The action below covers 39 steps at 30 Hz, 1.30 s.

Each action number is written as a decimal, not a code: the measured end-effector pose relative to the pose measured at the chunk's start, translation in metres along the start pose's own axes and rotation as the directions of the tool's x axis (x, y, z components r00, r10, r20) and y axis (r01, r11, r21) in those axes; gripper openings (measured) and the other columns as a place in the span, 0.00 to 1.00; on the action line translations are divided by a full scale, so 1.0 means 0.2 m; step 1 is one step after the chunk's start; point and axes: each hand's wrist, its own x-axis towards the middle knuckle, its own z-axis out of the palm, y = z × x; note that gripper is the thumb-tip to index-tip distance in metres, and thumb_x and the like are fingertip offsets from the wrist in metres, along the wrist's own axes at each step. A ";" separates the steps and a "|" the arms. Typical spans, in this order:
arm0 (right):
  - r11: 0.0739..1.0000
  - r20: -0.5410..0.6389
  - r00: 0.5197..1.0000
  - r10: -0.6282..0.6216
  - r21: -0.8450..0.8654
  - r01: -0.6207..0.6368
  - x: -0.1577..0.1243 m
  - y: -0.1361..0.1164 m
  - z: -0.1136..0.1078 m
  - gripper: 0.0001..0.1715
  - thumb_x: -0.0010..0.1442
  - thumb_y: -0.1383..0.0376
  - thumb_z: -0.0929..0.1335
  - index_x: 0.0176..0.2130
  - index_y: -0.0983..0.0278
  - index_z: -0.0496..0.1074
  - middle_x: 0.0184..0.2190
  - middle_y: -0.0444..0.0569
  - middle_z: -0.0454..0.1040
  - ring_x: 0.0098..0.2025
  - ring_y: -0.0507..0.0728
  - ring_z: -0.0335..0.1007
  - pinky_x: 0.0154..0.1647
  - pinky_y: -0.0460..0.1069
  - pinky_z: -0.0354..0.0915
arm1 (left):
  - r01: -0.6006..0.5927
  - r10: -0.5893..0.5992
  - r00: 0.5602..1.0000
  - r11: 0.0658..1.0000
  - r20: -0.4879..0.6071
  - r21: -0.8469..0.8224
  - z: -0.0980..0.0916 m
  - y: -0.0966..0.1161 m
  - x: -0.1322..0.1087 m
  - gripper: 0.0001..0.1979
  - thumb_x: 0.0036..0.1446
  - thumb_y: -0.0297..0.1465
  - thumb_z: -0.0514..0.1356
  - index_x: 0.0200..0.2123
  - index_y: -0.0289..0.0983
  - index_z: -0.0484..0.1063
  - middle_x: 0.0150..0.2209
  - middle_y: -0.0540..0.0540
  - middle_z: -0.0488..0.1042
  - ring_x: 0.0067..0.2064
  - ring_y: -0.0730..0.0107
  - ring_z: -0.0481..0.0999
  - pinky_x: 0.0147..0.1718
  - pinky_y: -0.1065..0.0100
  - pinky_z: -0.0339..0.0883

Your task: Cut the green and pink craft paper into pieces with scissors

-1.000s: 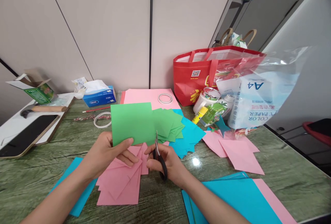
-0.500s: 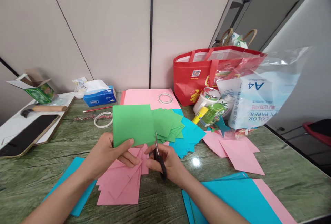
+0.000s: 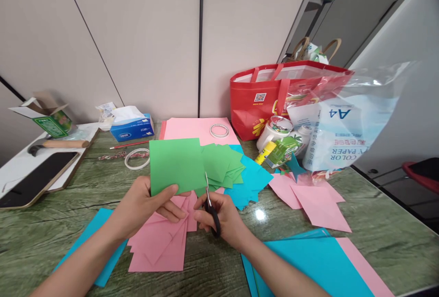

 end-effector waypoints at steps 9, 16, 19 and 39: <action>0.999 0.009 1.000 -0.004 0.049 0.003 -0.01 0.00 0.01 0.21 0.42 0.53 0.73 0.24 0.65 0.64 0.10 0.36 0.62 0.11 0.46 0.56 0.12 0.41 0.52 | 0.006 -0.006 1.000 1.000 0.006 0.002 0.00 -0.01 0.01 0.12 0.49 0.37 0.61 0.28 0.33 0.74 0.20 0.41 0.79 0.23 0.59 0.79 0.24 0.64 0.75; 0.999 0.011 1.000 0.010 0.036 -0.010 0.00 0.02 0.01 0.20 0.46 0.52 0.71 0.25 0.65 0.64 0.12 0.38 0.65 0.12 0.46 0.57 0.12 0.41 0.53 | 0.016 -0.016 1.000 1.000 0.019 0.004 0.00 -0.01 0.00 0.12 0.50 0.37 0.60 0.31 0.32 0.75 0.20 0.41 0.78 0.23 0.60 0.79 0.24 0.65 0.75; 0.998 0.032 0.999 -0.025 0.055 0.023 0.00 0.01 0.00 0.20 0.44 0.55 0.72 0.29 0.65 0.65 0.15 0.40 0.67 0.16 0.47 0.61 0.16 0.42 0.56 | 0.004 -0.004 0.999 1.000 0.041 -0.001 0.01 -0.01 0.00 0.11 0.50 0.36 0.61 0.28 0.32 0.74 0.19 0.41 0.78 0.22 0.61 0.78 0.22 0.66 0.74; 0.963 -0.322 0.915 -0.242 0.037 0.267 0.01 -0.01 -0.02 0.13 0.52 0.57 0.69 0.33 0.63 0.65 0.20 0.43 0.71 0.22 0.52 0.68 0.26 0.48 0.65 | -0.068 0.068 0.998 0.998 0.011 0.001 0.01 -0.02 0.02 0.11 0.50 0.36 0.61 0.29 0.32 0.74 0.25 0.41 0.80 0.28 0.58 0.79 0.30 0.60 0.75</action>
